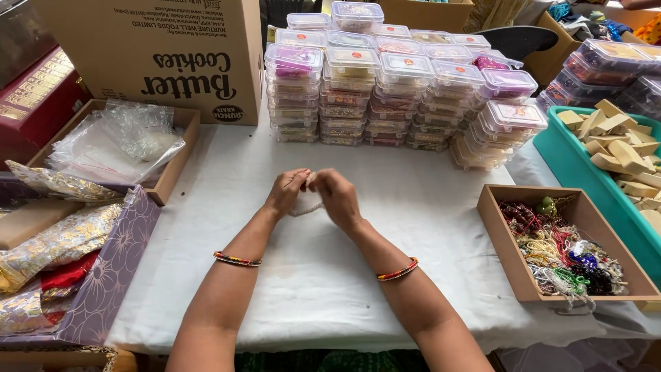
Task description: The recorder is packing small decorative jewelry items into plastic zip-lock bags and placing them into small plastic containers.
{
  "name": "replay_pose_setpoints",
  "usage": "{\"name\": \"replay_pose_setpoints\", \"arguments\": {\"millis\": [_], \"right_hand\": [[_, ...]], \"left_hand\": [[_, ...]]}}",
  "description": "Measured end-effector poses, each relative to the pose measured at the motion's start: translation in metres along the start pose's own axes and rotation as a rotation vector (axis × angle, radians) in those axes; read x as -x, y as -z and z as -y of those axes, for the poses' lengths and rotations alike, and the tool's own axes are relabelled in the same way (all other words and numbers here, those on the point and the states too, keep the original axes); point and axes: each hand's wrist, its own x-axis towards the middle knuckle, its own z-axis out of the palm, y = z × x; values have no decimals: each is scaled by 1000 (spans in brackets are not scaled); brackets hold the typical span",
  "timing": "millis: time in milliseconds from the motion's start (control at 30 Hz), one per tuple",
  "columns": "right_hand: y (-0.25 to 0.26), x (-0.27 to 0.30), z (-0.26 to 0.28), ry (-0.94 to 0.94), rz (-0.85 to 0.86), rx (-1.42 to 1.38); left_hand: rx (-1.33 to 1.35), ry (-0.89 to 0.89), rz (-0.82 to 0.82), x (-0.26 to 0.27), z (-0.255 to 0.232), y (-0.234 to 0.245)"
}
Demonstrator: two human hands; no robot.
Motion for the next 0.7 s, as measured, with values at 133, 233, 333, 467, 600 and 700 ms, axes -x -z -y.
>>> {"name": "replay_pose_setpoints", "arguments": {"millis": [133,233,333,467,600,700], "right_hand": [[7,2,-33,-232,-188,-95],[14,1,-42,-472,-229,65],[13,6,-59,-533,-121,97],[8,-2,-29,-494,164,243],[7,-5,-4,-321,291,319],[6,-1,-11,-125,192,282]], "left_hand": [[77,50,112,2,1,-1],[158,47,157,3,-6,2],[475,46,143,8,-36,4],[656,131,18,9,-63,5],[536,228,-91,6,-48,6],[296,188,-79,0,-20,4]]}}
